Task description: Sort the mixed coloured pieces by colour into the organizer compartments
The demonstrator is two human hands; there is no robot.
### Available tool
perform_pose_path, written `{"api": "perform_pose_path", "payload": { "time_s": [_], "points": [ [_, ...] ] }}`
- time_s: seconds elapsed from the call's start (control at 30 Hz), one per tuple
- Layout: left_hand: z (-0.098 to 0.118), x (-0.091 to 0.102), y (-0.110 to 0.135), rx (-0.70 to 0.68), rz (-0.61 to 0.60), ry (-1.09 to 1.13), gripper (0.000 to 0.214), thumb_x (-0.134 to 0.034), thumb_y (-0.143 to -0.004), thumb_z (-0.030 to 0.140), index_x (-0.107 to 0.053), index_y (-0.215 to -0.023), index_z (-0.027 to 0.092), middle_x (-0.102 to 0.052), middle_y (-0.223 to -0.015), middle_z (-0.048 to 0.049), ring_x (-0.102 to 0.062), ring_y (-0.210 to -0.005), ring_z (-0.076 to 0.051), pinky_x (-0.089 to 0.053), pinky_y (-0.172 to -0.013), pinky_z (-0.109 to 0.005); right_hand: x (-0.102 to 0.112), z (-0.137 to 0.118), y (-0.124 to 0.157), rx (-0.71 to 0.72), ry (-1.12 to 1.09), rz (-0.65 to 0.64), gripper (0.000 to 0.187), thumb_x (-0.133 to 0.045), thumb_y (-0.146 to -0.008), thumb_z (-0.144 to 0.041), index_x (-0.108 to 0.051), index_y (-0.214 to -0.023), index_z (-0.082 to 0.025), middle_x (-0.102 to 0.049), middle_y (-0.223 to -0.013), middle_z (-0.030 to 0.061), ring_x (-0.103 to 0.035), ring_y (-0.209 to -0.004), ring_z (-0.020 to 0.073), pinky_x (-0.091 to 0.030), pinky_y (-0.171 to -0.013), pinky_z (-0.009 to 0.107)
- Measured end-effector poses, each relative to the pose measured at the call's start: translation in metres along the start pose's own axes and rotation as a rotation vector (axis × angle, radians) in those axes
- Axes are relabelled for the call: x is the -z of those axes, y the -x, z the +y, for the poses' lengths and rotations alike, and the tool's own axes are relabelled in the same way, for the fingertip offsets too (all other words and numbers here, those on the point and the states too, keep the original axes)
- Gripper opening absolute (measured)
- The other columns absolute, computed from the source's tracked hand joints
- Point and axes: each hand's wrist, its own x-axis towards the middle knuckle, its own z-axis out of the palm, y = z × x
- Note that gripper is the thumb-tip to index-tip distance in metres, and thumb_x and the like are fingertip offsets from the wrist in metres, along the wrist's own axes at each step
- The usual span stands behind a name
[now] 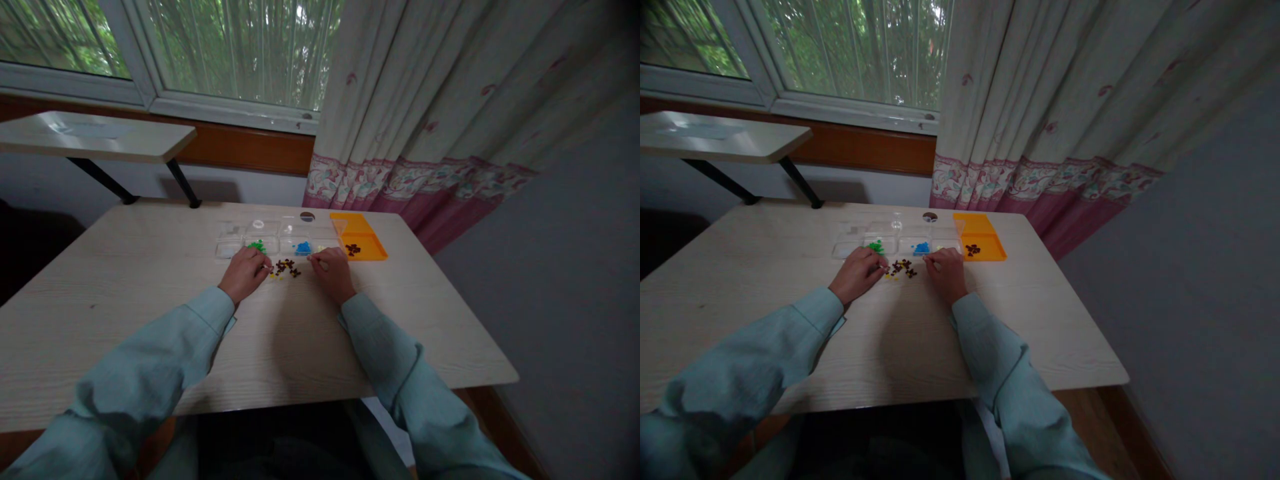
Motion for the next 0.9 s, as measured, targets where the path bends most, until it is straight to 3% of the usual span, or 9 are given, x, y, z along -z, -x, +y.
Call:
{"api": "perform_pose_path", "payload": {
  "time_s": [0.23,0.5,0.77,0.9],
  "points": [
    [0.004,-0.002,-0.001,-0.006,-0.002,0.009,0.018,-0.053,-0.092,0.032,-0.066,-0.088,0.02,-0.058,-0.087,-0.0074,-0.051,-0.089,-0.023,-0.04,-0.081,-0.038,-0.002,0.001,0.001,0.011,0.002,0.003,0.029,-0.054,-0.093,-0.041,-0.074,-0.083,-0.022,-0.073,-0.082,0.0033,-0.06,-0.083,0.0188,-0.039,-0.08,0.034],
    [0.005,-0.005,-0.006,0.071,0.079,0.108,0.025,-0.048,-0.095,0.034,-0.063,-0.083,0.018,-0.059,-0.084,-0.0071,-0.053,-0.086,-0.022,-0.041,-0.079,-0.036,-0.003,-0.002,0.001,0.019,0.004,-0.005,0.027,-0.055,-0.093,-0.038,-0.074,-0.084,-0.022,-0.072,-0.082,0.0043,-0.06,-0.083,0.0193,-0.039,-0.08,0.034],
    [0.021,-0.006,-0.009,0.189,0.188,0.37,0.028,-0.048,-0.095,0.035,-0.057,-0.073,0.019,-0.055,-0.075,-0.0031,-0.053,-0.077,-0.017,-0.044,-0.07,-0.031,-0.019,-0.039,0.006,0.187,-0.068,-0.042,0.022,-0.058,-0.092,-0.036,-0.073,-0.104,-0.027,-0.07,-0.088,0.0038,-0.058,-0.089,0.0196,-0.039,-0.086,0.036],
    [0.028,-0.008,-0.008,0.201,0.182,0.437,0.028,-0.048,-0.095,0.034,-0.059,-0.074,0.019,-0.054,-0.074,-0.0022,-0.053,-0.075,-0.016,-0.044,-0.068,-0.03,-0.024,-0.053,0.009,0.177,-0.058,0.008,0.022,-0.058,-0.092,-0.039,-0.073,-0.105,-0.03,-0.07,-0.091,0.0039,-0.058,-0.094,0.0206,-0.038,-0.092,0.038]
  ]
}}
